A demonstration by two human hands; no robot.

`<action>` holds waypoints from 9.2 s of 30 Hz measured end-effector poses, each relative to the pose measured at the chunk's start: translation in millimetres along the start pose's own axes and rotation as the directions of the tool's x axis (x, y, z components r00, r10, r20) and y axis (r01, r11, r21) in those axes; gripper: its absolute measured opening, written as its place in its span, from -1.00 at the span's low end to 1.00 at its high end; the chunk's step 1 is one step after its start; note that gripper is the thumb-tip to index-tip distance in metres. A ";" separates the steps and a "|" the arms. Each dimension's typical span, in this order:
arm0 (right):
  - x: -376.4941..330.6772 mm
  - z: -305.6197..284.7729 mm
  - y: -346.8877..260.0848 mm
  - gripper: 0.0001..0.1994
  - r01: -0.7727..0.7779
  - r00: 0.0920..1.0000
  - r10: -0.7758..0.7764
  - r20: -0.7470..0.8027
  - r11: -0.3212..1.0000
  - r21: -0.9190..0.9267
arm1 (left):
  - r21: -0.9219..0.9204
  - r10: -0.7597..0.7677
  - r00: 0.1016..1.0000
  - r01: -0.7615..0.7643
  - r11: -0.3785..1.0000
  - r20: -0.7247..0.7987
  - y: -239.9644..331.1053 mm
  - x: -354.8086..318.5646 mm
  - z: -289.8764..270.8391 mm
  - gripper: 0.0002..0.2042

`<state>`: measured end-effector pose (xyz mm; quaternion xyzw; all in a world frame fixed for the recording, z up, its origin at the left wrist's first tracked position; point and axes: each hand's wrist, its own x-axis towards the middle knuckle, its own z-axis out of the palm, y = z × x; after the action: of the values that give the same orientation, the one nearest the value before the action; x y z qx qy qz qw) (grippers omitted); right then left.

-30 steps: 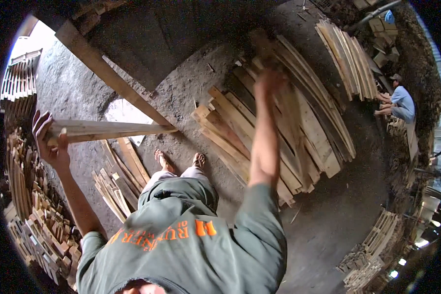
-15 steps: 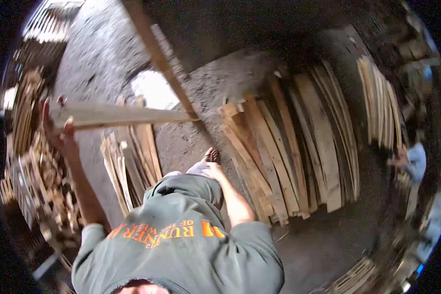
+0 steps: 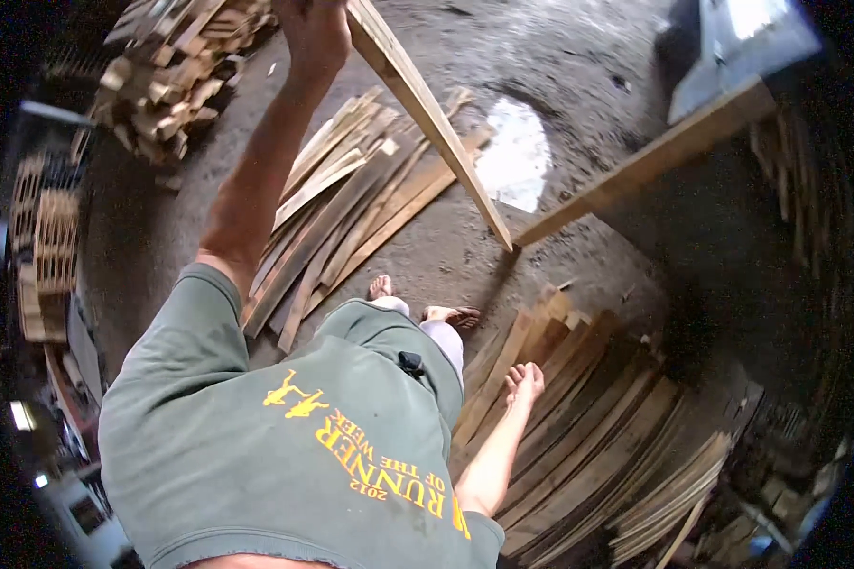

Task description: Manually sorting and moving wooden planks in a woodworking facility.

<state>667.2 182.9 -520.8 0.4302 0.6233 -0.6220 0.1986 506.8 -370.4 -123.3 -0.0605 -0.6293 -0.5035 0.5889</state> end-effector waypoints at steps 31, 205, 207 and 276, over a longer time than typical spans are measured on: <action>-114.8 241.2 20.4 -0.66 0.383 0.789 0.072 0.610 0.719 -0.580 | -0.159 0.022 -0.165 0.972 0.174 -0.986 139.6 -379.1 -700.8 -0.08; 49.6 280.7 -504.8 -0.55 0.830 0.242 -0.883 -0.403 0.403 -0.384 | 0.210 -0.788 -0.551 0.766 -0.608 -0.273 -273.1 -353.9 -95.6 -0.90; 51.8 279.5 -503.9 -0.54 0.853 0.186 -0.905 -0.381 0.342 -0.394 | 0.338 -0.823 -0.546 0.753 -0.565 -0.160 -274.7 -350.4 -78.1 -0.75; -41.7 81.6 -127.4 -0.14 0.797 0.595 -0.715 0.366 0.467 -0.383 | -0.131 -0.073 0.800 0.186 0.974 0.596 83.3 -147.1 224.9 -0.14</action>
<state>566.9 112.0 -423.2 -0.0097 0.8715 -0.4871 0.0555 453.6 -95.4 -149.2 -0.2234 -0.7341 -0.5548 0.3217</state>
